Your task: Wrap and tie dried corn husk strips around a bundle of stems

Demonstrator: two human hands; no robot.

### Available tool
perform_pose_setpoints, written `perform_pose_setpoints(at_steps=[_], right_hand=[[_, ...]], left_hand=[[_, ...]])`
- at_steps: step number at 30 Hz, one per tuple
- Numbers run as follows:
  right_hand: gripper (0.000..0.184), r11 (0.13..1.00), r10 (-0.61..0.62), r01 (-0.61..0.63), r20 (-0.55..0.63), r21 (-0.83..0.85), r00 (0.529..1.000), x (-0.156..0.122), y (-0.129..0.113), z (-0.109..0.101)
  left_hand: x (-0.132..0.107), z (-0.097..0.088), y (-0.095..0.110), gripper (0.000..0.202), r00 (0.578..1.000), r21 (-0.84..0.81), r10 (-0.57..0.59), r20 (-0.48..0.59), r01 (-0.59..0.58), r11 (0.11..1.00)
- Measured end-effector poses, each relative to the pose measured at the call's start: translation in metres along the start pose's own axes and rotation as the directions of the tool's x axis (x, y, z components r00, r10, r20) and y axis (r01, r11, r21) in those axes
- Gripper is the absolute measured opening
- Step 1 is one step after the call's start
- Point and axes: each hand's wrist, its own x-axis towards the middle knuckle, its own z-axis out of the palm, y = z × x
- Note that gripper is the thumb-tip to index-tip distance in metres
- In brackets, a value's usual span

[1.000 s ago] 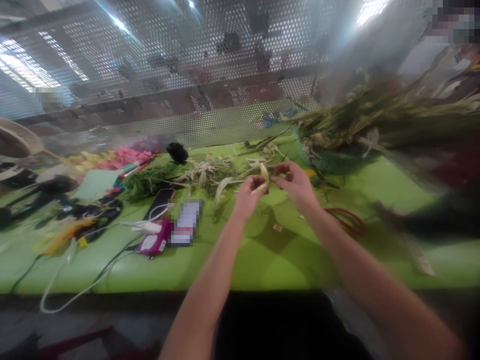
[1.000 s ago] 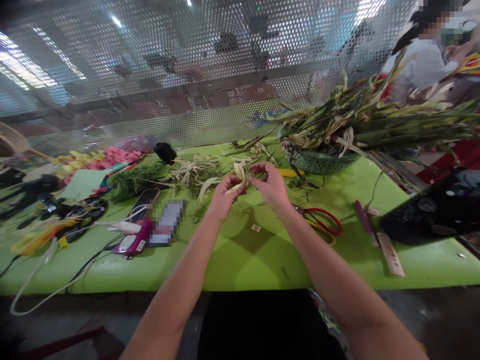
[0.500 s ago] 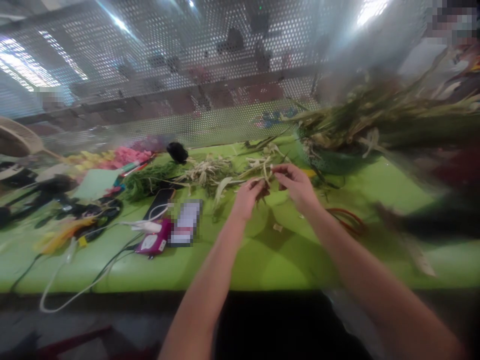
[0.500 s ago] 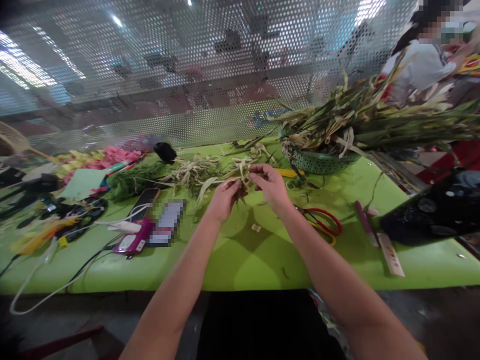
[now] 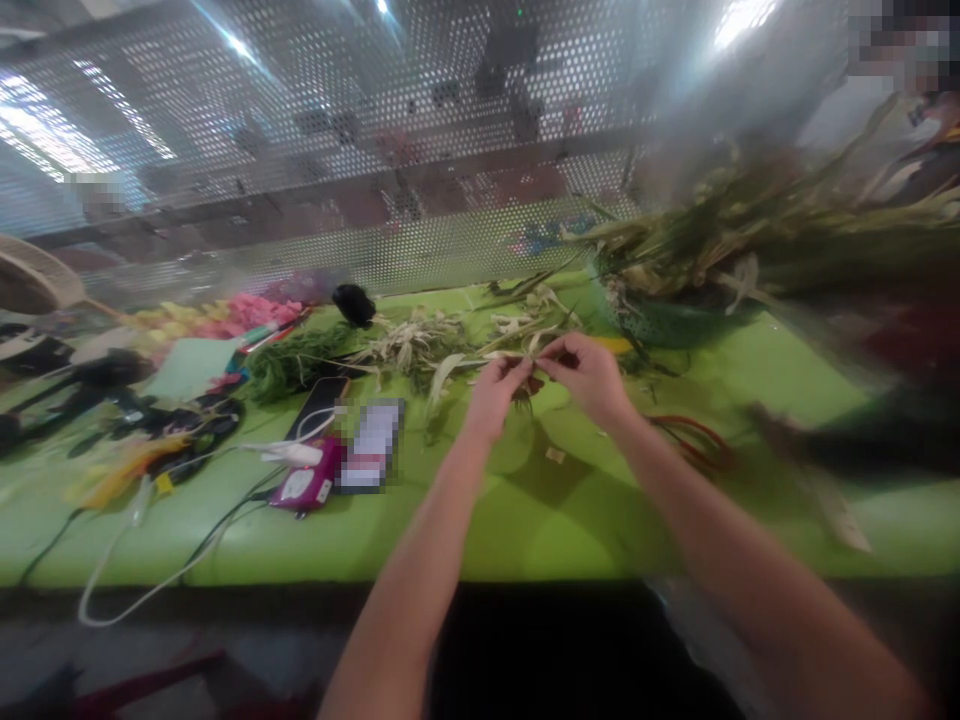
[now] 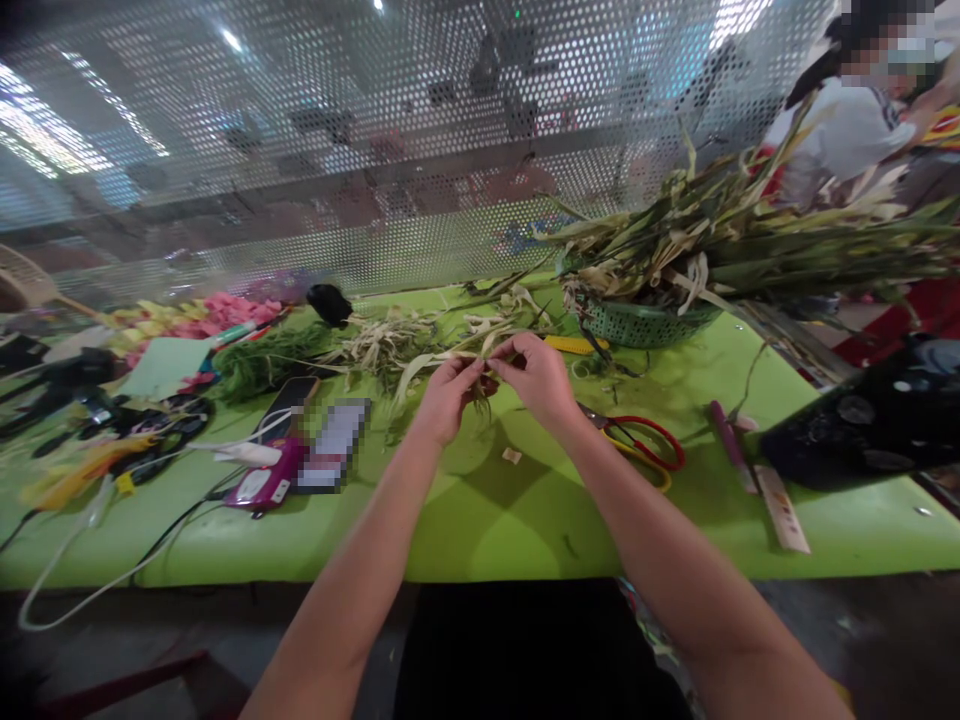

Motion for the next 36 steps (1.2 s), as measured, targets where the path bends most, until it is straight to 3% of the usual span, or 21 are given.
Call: perform_pose_setpoints(at_steps=[3,9,13,18,26,31,36], right_hand=[[0.013,1.000,0.025,-0.024,0.014,-0.012,1.000,-0.001,0.003,0.001],[0.017,0.988,0.120,-0.120,0.000,0.099,0.993,0.002,0.005,0.005],[0.023,0.963,0.183,-0.182,0.014,0.197,0.983,0.003,0.001,0.005],[0.020,0.946,0.179,-0.198,0.098,0.255,0.979,0.003,-0.006,0.001],[0.022,0.975,0.127,-0.123,-0.012,0.184,0.992,0.005,-0.003,0.001],[0.024,0.982,0.142,-0.150,0.073,0.111,0.987,0.005,-0.003,-0.003],[0.018,0.994,0.108,-0.102,0.128,-0.048,0.986,0.005,0.000,-0.004]], left_hand=[[0.000,0.001,0.002,0.038,1.000,-0.010,-0.010,0.017,0.010,1.000],[0.002,0.002,-0.001,0.025,0.992,-0.063,0.111,0.067,-0.107,0.992],[0.004,-0.002,-0.002,0.026,0.991,-0.070,0.085,0.102,-0.079,0.994],[0.005,-0.010,-0.002,0.028,0.987,0.140,0.074,0.146,-0.095,0.986],[0.004,-0.008,0.003,0.014,0.968,0.419,0.224,0.117,-0.253,0.872],[0.003,-0.008,0.005,0.015,0.974,0.344,0.214,0.069,-0.225,0.912],[0.004,-0.012,0.005,0.020,0.983,0.310,0.154,0.104,-0.179,0.934]])
